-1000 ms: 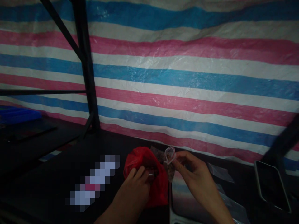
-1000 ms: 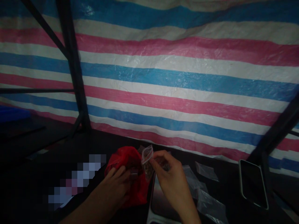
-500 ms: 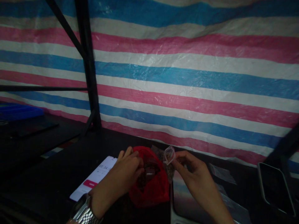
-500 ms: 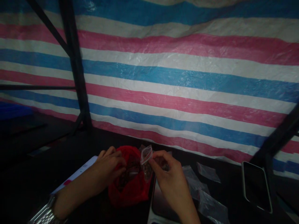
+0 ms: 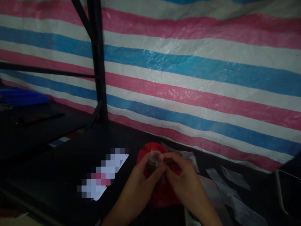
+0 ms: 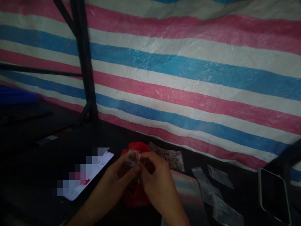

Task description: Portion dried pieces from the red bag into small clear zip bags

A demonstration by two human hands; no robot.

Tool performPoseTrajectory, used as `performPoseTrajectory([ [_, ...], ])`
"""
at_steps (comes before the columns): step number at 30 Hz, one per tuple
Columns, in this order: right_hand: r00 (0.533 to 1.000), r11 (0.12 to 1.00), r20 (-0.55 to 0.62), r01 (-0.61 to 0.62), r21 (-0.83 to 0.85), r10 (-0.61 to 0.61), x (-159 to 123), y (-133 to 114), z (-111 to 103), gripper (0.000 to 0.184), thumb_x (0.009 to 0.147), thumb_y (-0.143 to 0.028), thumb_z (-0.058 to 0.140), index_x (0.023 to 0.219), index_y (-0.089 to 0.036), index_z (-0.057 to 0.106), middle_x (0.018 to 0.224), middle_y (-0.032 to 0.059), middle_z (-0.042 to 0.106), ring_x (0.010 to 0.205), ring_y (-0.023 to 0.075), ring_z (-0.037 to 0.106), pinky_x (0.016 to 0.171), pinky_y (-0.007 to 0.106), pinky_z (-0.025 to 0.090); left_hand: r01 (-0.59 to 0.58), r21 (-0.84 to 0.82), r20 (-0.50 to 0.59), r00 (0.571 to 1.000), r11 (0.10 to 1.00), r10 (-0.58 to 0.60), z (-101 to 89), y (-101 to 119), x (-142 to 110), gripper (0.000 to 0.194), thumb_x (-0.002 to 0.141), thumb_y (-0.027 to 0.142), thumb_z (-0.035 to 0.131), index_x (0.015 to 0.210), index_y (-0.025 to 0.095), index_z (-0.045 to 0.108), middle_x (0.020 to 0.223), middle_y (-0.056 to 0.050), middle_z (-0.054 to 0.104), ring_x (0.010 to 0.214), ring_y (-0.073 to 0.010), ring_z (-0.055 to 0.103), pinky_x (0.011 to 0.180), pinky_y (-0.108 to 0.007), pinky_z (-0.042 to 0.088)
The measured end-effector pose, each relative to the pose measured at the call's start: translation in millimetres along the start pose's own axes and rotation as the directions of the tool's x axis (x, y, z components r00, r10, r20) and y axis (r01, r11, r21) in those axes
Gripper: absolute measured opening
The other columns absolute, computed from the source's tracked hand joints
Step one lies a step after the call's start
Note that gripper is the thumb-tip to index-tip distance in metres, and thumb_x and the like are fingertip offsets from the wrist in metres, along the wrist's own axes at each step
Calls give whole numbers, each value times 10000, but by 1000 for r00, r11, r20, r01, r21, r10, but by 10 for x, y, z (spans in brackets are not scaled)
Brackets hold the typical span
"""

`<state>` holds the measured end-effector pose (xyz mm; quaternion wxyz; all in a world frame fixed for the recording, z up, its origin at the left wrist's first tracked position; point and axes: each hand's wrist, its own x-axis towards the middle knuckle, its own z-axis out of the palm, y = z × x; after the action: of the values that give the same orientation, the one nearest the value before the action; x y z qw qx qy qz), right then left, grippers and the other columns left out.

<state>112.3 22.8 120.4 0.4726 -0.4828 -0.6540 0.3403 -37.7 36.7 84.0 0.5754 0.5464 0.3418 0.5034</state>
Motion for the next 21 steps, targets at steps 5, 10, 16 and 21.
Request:
performPoseTrajectory([
  [5, 998, 953, -56, 4, -304, -22, 66, 247, 54, 286, 942, -173, 573, 1149, -196, 769, 1180, 108, 794, 1116, 269, 739, 1045, 429, 540, 7, 79, -227, 974, 997, 11, -183, -74, 0, 489, 953, 663, 555, 1095, 217, 697, 1131, -70, 794, 1026, -248, 745, 906, -339, 593],
  [10, 984, 723, 11, -125, -679, 180, 18, 412, 107, 370, 860, -62, 648, 1192, -144, 787, 1286, 170, 755, 1291, 392, 641, 1157, 567, 440, 122, 316, -208, 977, 941, -57, -281, -100, -126, 456, 997, 639, 460, 1111, 246, 659, 1163, -90, 785, 1210, -305, 702, 993, -401, 546],
  [16, 977, 733, 73, -99, -673, 200, 95, 390, 153, 554, 807, 44, 525, 1242, -172, 789, 1352, 136, 715, 1300, 289, 644, 1149, 405, 477, 386, 718, -387, 913, 579, -128, -147, -76, -121, 409, 923, 482, 598, 1196, 178, 576, 986, -161, 771, 901, -401, 761, 781, -485, 542],
  [21, 971, 778, 158, -40, -627, 178, 96, 501, 180, 676, 727, 84, 470, 1245, -202, 797, 1312, 98, 729, 1255, 231, 666, 1120, 331, 480, 331, 501, -365, 919, 800, -152, -112, -154, -71, 277, 844, 170, 544, 1112, 221, 596, 1032, -108, 771, 947, -311, 764, 825, -409, 561],
])
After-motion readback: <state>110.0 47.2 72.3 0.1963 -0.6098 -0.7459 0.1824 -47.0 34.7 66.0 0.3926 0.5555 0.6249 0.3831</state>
